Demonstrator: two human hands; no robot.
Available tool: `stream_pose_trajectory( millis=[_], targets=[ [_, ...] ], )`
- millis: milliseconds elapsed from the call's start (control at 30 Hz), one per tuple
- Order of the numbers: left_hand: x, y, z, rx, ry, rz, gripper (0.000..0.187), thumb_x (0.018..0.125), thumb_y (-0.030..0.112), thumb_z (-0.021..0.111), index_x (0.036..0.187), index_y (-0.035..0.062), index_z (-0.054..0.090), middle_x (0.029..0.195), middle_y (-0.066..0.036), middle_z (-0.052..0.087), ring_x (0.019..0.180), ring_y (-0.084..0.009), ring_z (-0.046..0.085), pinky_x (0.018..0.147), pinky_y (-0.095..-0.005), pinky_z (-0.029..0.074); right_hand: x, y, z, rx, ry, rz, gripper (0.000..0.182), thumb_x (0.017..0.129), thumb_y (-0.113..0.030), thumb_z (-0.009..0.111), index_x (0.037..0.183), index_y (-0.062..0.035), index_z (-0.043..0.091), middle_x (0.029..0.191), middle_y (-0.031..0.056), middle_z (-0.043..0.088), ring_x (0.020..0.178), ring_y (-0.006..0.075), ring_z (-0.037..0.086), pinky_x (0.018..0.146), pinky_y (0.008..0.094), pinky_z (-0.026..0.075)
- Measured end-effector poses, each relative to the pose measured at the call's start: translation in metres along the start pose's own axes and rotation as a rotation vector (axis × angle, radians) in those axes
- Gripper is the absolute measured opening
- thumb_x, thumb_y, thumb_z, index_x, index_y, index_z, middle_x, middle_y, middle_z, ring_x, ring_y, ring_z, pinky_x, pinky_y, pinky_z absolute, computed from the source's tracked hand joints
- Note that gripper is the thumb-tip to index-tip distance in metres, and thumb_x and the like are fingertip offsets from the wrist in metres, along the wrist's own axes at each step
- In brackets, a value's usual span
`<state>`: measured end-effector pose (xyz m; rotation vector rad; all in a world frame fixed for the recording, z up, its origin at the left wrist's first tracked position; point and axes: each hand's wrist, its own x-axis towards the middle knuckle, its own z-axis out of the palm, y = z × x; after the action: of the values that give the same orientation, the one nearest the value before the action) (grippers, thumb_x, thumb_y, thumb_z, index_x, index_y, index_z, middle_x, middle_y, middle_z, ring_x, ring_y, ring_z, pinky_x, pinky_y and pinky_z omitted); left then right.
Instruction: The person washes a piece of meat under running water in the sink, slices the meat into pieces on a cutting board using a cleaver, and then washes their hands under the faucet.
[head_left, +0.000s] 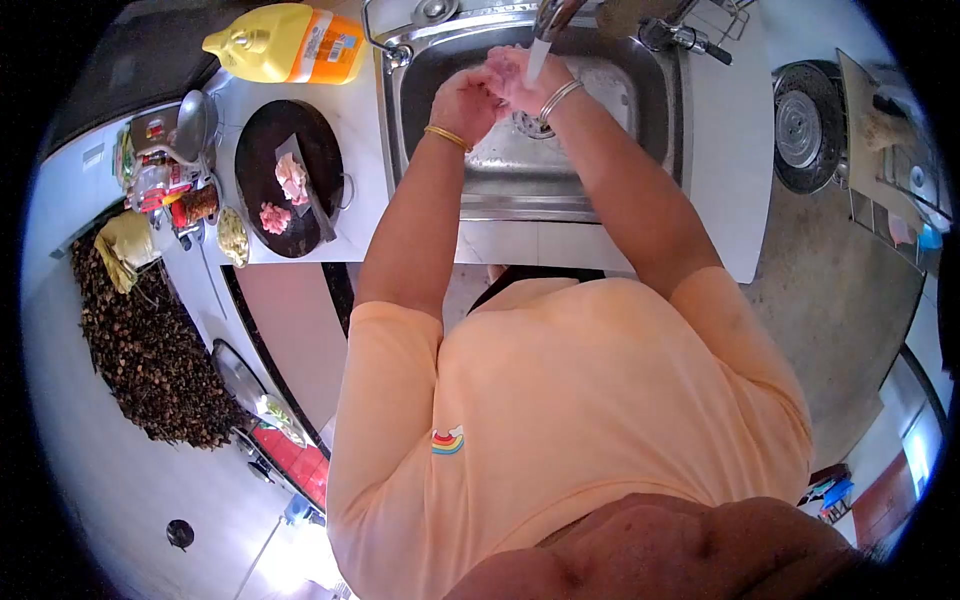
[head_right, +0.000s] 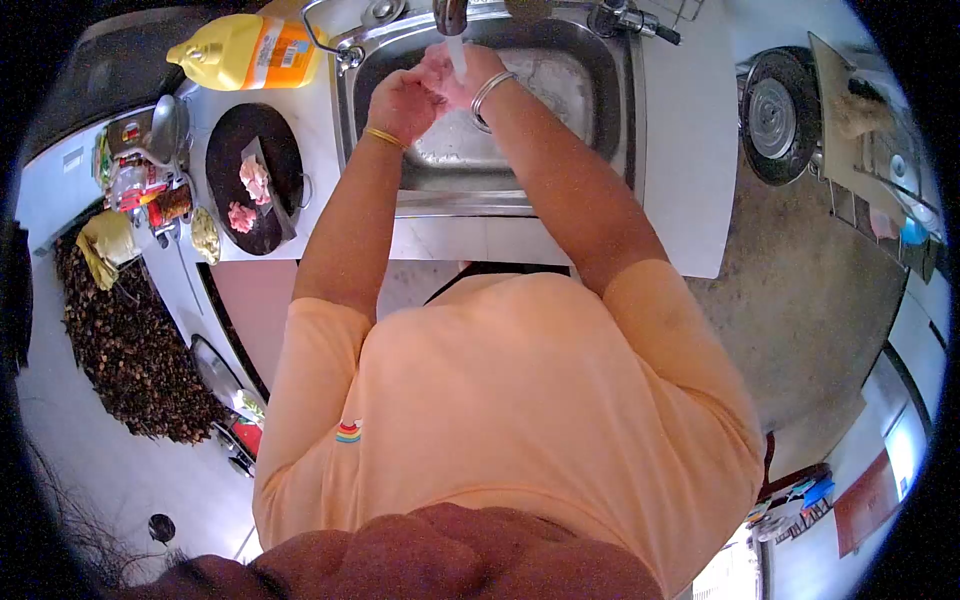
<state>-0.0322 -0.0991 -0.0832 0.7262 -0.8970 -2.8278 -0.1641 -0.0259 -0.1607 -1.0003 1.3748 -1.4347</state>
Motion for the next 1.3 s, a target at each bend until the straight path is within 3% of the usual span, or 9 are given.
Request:
stream_pose_trajectory(
  millis=[100,167,333,633,867,933,1033,1100,1300],
  targets=[
    [-0.018,-0.003,0.0,-0.072,0.226,0.002,0.041,0.089,0.035,0.049,0.121,0.0095,0.057,0.113,-0.008,0.063,0.105,-0.0233,0.059,0.093,-0.0447,0.045,0.004,0.007,0.004,0.205,-0.27,-0.036,0.049,0.096,-0.03,0.049,0.126,0.0082,0.044,0.127,0.0247,0.05,0.114,0.035,0.052,0.097,0.044,0.045],
    [-0.028,-0.008,-0.018,0.312,0.514,-0.321,0.049,0.093,0.048,0.045,0.122,0.0088,0.057,0.119,-0.012,0.061,0.109,-0.0254,0.057,0.096,-0.0428,0.043,-0.012,-0.044,0.004,0.967,-0.212,0.791,0.068,0.097,-0.042,0.045,0.135,0.0128,0.033,0.138,0.03,0.041,0.125,0.0375,0.045,0.105,0.0444,0.037],
    [-0.011,-0.007,-0.037,0.734,0.602,-0.475,0.074,0.091,0.062,0.043,0.129,-0.0006,0.049,0.125,-0.016,0.057,0.113,-0.0256,0.056,0.1,-0.0407,0.04,-0.031,-0.059,-0.009,0.804,-0.223,0.906,0.076,0.097,-0.05,0.037,0.138,0.0141,0.029,0.142,0.0301,0.037,0.132,0.0378,0.038,0.11,0.043,0.032],
    [0.07,-0.001,0.033,0.932,0.15,-0.737,0.075,0.09,0.064,0.044,0.122,-0.0027,0.055,0.118,-0.018,0.06,0.097,-0.0227,0.058,0.086,-0.0385,0.047,-0.095,-0.064,-0.121,0.36,-0.357,0.593,0.056,0.098,-0.045,0.043,0.13,0.0006,0.05,0.127,0.012,0.057,0.119,0.021,0.051,0.103,0.0367,0.038],
    [0.106,-0.027,0.059,0.427,0.017,-0.637,0.072,0.093,0.057,0.041,0.125,-0.0078,0.045,0.123,-0.024,0.052,0.112,-0.0302,0.051,0.095,-0.0444,0.043,-0.135,-0.08,-0.166,0.521,0.32,0.565,0.042,0.098,-0.032,0.048,0.123,-0.0003,0.055,0.118,0.0136,0.061,0.11,0.024,0.057,0.096,0.0372,0.044],
    [0.108,-0.025,0.071,0.338,0.007,-0.633,0.069,0.094,0.053,0.043,0.123,-0.0086,0.046,0.124,-0.025,0.051,0.116,-0.0318,0.048,0.097,-0.0448,0.041,-0.148,-0.077,-0.168,0.596,0.455,0.33,0.039,0.097,-0.024,0.048,0.124,0.0029,0.051,0.118,0.0179,0.059,0.107,0.0289,0.059,0.092,0.0403,0.049],
    [0.111,-0.025,0.078,0.134,-0.116,-0.528,0.073,0.087,0.071,0.041,0.094,0.0014,0.065,0.091,-0.01,0.067,0.087,-0.0225,0.064,0.084,-0.0346,0.052,-0.159,-0.058,-0.17,0.335,0.685,0.188,0.038,0.093,-0.017,0.056,0.122,0.0048,0.048,0.113,0.0174,0.059,0.101,0.0281,0.062,0.081,0.037,0.054],
    [0.117,-0.03,0.076,-0.033,-0.099,-0.396,0.087,0.079,0.075,0.049,0.117,-0.0028,0.052,0.111,-0.016,0.06,0.104,-0.0299,0.058,0.095,-0.0452,0.047,-0.164,-0.053,-0.175,0.345,0.887,0.106,0.043,0.09,-0.013,0.059,0.125,0.006,0.043,0.113,0.0186,0.058,0.097,0.0284,0.064,0.076,0.0353,0.056],
    [0.133,-0.068,0.033,-0.594,-0.633,-0.058,0.063,0.088,0.048,0.046,0.122,-0.0057,0.044,0.126,-0.026,0.048,0.12,-0.0377,0.044,0.102,-0.0488,0.034,-0.156,-0.069,-0.182,0.478,1.117,0.055,0.055,0.088,-0.01,0.058,0.134,0.0064,0.034,0.114,0.0198,0.057,0.096,0.0272,0.062,0.076,0.0359,0.054]
  ],
)
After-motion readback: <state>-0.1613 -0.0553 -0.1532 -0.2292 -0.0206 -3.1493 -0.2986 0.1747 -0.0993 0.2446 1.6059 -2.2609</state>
